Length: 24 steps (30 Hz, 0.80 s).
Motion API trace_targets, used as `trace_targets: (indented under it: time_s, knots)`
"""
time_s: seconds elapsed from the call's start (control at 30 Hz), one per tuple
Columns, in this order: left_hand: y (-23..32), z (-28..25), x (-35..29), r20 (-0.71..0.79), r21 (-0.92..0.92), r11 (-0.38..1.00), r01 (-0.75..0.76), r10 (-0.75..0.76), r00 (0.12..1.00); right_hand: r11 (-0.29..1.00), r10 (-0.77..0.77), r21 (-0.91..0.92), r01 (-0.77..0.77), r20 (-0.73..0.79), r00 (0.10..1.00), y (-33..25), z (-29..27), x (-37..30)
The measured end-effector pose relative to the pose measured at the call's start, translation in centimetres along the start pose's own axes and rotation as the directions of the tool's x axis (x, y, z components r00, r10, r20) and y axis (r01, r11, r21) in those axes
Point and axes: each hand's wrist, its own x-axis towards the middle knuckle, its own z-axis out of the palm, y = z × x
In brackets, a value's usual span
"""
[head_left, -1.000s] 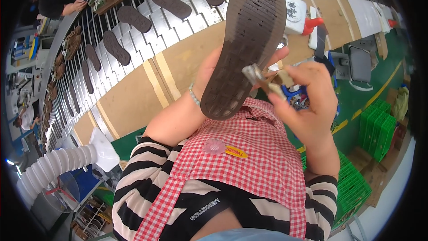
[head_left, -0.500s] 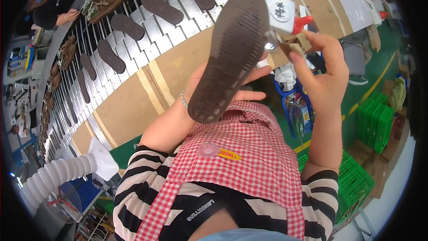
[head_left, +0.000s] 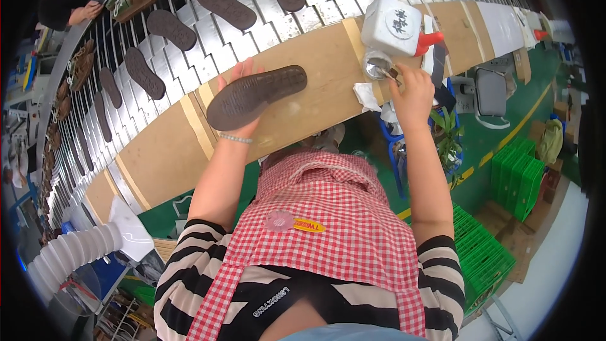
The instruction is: Apply glue or cement to shoe soles using a brush at a conveyor station.
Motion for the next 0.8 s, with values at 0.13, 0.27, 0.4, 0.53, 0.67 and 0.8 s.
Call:
trace_targets:
  time_s: [0.13, 0.27, 0.4, 0.53, 0.67, 0.8]
  knots:
    - [1.7, -0.3, -2.5, -0.069, 0.067, 0.919, 0.388, -0.384, 0.921, 0.997, -0.052, -0.050, 0.055, 0.053, 0.997, 0.1, 2.3, 0.6]
    - [1.4, -0.1, -3.8, 0.111, -0.019, 0.824, 0.566, -0.561, 0.821, 0.997, -0.072, -0.023, 0.072, 0.002, 0.997, 0.6, 1.9, 0.9]
    - [0.4, 0.8, -4.4, 0.188, -0.037, 0.847, 0.531, -0.516, 0.836, 0.994, 0.083, 0.069, -0.088, 0.066, 0.994, 1.0, 1.3, 0.9]
    - [-0.4, 4.1, -4.6, 0.278, -0.078, 0.888, 0.452, -0.416, 0.866, 0.784, 0.347, 0.421, -0.457, 0.313, 0.884, 3.3, -0.1, 0.0]
    - [-1.3, 7.3, -4.4, 0.289, -0.129, 0.891, 0.436, -0.387, 0.876, 0.338, 0.308, 0.813, -0.475, 0.381, 0.872, -1.6, -7.8, 0.1]
    - [-2.8, 10.7, -5.1, 0.304, -0.094, 0.889, 0.448, -0.402, 0.863, 0.503, 0.029, 0.863, -0.046, 0.037, 0.999, -9.6, -13.9, 0.9]
